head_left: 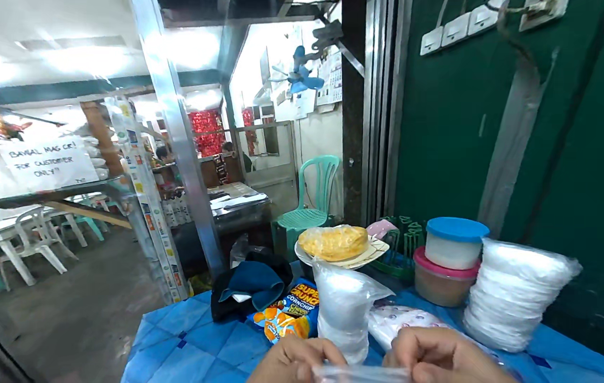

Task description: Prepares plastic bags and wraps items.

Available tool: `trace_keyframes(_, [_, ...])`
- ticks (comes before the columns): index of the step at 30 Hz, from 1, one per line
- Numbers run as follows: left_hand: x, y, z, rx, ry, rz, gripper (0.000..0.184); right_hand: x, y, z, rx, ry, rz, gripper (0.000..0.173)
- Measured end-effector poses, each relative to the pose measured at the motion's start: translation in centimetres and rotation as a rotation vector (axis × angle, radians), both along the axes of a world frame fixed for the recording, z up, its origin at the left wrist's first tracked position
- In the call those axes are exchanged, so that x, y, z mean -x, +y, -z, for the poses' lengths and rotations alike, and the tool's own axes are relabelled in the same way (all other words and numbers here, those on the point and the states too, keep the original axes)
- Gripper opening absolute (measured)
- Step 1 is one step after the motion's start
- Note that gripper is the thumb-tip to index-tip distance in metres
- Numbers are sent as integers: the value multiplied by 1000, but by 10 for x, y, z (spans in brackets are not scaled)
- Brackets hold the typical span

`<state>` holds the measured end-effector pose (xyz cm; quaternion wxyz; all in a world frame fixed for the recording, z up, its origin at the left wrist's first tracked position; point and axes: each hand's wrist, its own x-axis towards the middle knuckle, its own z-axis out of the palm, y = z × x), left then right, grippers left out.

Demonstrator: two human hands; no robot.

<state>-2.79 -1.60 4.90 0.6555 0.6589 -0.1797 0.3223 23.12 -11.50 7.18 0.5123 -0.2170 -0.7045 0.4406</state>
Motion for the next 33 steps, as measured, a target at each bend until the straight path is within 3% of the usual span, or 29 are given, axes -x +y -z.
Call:
trace_keyframes(2, [-3,7,-27,52,127,-95,21,-8,12,-20,0,-20,97,15])
trace_keyframes(5, [-24,15,-77,237,418,-622,21,-6,41,-51,239,102,391,15])
trace_keyframes(7, [-39,34,-80,272,505,-744,23,-2,66,-53,403,109,490,19])
trace_keyframes(9, [-41,56,-55,237,512,-804,28,-2,85,-42,534,74,517,21])
trace_keyframes(12, [-34,54,-26,240,482,-828,35,-1,95,-26,643,64,491,23])
trace_keyframes(14, [-35,53,-12,256,394,-730,32,0,95,-21,680,61,451,21])
trace_keyframes(17, [-48,59,2,666,187,-470,29,0,95,-15,727,59,416,16])
trace_keyframes(21, [-51,48,10,1048,279,-623,37,1,94,-5,738,-10,443,15])
trace_keyframes(24, [-50,58,32,905,431,-575,36,1,95,7,713,-134,494,14])
trace_keyframes(27, [-47,60,44,871,368,-448,34,4,96,16,669,-147,528,14])
trace_keyframes(31, [-57,46,53,842,301,-612,18,9,91,25,590,-79,620,14])
trace_keyframes(33, [-63,28,52,813,251,-763,26,14,88,41,559,100,669,14])
